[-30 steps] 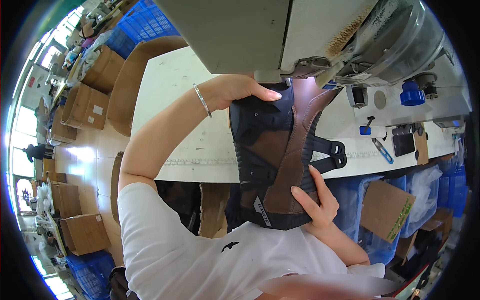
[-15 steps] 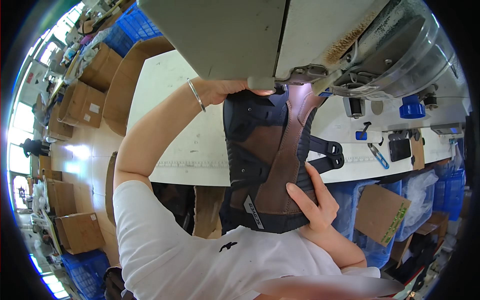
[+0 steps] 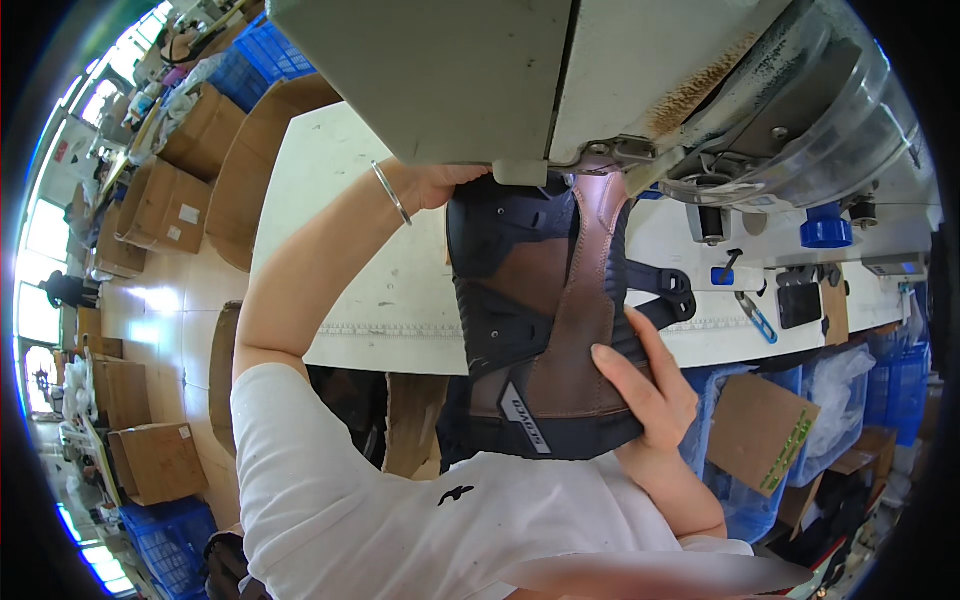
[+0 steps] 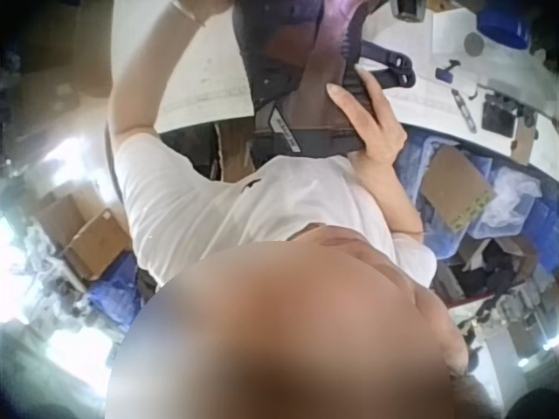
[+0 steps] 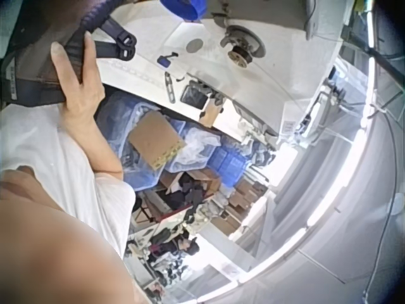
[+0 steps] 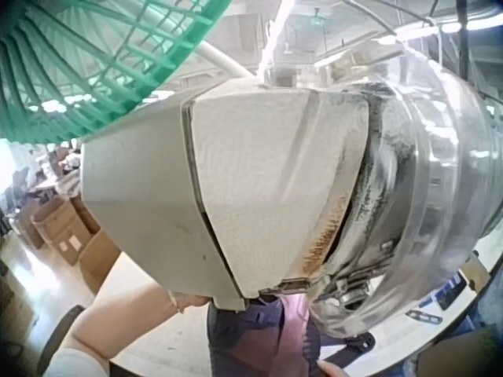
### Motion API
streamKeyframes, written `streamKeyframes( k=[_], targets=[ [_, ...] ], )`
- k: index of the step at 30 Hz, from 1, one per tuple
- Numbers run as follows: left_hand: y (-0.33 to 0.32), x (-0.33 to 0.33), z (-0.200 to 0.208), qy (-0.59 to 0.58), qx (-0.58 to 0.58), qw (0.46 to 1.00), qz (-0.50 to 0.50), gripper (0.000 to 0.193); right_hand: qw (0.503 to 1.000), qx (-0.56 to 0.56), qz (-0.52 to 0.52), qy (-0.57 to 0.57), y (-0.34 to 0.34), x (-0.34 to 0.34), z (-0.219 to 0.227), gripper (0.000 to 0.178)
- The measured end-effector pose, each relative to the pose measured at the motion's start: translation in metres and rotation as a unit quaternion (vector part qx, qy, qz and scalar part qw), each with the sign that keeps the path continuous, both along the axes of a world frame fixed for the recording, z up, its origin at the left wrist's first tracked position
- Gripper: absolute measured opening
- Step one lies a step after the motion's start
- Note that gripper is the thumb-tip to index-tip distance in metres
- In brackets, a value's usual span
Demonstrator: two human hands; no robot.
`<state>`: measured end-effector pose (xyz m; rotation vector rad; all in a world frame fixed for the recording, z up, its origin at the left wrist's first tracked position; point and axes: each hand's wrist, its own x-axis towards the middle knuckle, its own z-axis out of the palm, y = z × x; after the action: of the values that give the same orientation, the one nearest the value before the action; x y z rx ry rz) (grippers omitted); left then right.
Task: The person stitches boot upper parts using a sewing machine, turning and guiding the material by hand under the needle, and retrieves additional boot uppers from a box to sew.
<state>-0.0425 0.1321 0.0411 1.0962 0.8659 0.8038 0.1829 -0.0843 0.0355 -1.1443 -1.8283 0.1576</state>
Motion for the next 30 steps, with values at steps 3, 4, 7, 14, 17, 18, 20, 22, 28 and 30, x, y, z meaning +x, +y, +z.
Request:
streamKeyframes(
  k=[3,4,7,14,17,18,20,22,28,30],
  targets=[
    [-0.011,-0.001,-0.005,0.093,0.024,0.995,-0.02,0.029,1.0,-0.018,0.015,0.021,0.002,0.012,0.006,0.036],
    [-0.015,0.001,-0.004,0.094,0.023,0.995,-0.02,0.029,1.0,-0.014,0.019,0.019,0.005,0.018,0.007,0.034],
    [-0.031,0.013,0.006,0.067,0.03,0.997,-0.027,0.028,0.998,-0.054,0.031,0.028,0.013,0.039,0.015,0.028],
    [-0.051,0.024,0.013,0.038,0.01,0.997,0.07,0.026,0.995,-0.058,0.07,0.036,0.036,0.067,0.021,0.029],
    [-0.05,0.025,0.015,0.057,0.028,0.996,0.066,0.026,0.997,-0.033,0.063,0.006,0.035,0.064,0.019,0.03],
    [-0.051,0.025,0.015,0.063,0.031,0.995,0.067,0.026,0.997,-0.027,0.065,0.011,0.035,0.063,0.018,0.03],
    [-0.049,0.024,0.011,0.064,0.038,0.995,0.069,0.026,0.997,-0.021,0.067,0.015,0.036,0.065,0.016,0.03],
    [-0.048,0.023,0.009,0.066,0.045,0.994,0.069,0.026,0.998,-0.018,0.066,0.017,0.038,0.065,0.016,0.029],
    [-0.049,0.027,0.011,0.065,0.046,0.993,0.085,0.026,0.997,-0.014,0.072,0.013,0.041,0.066,0.015,0.028],
    [-0.042,0.025,0.011,0.086,0.052,0.991,0.094,0.022,0.997,-0.021,0.073,0.022,0.044,0.066,0.017,0.028]
  ],
)
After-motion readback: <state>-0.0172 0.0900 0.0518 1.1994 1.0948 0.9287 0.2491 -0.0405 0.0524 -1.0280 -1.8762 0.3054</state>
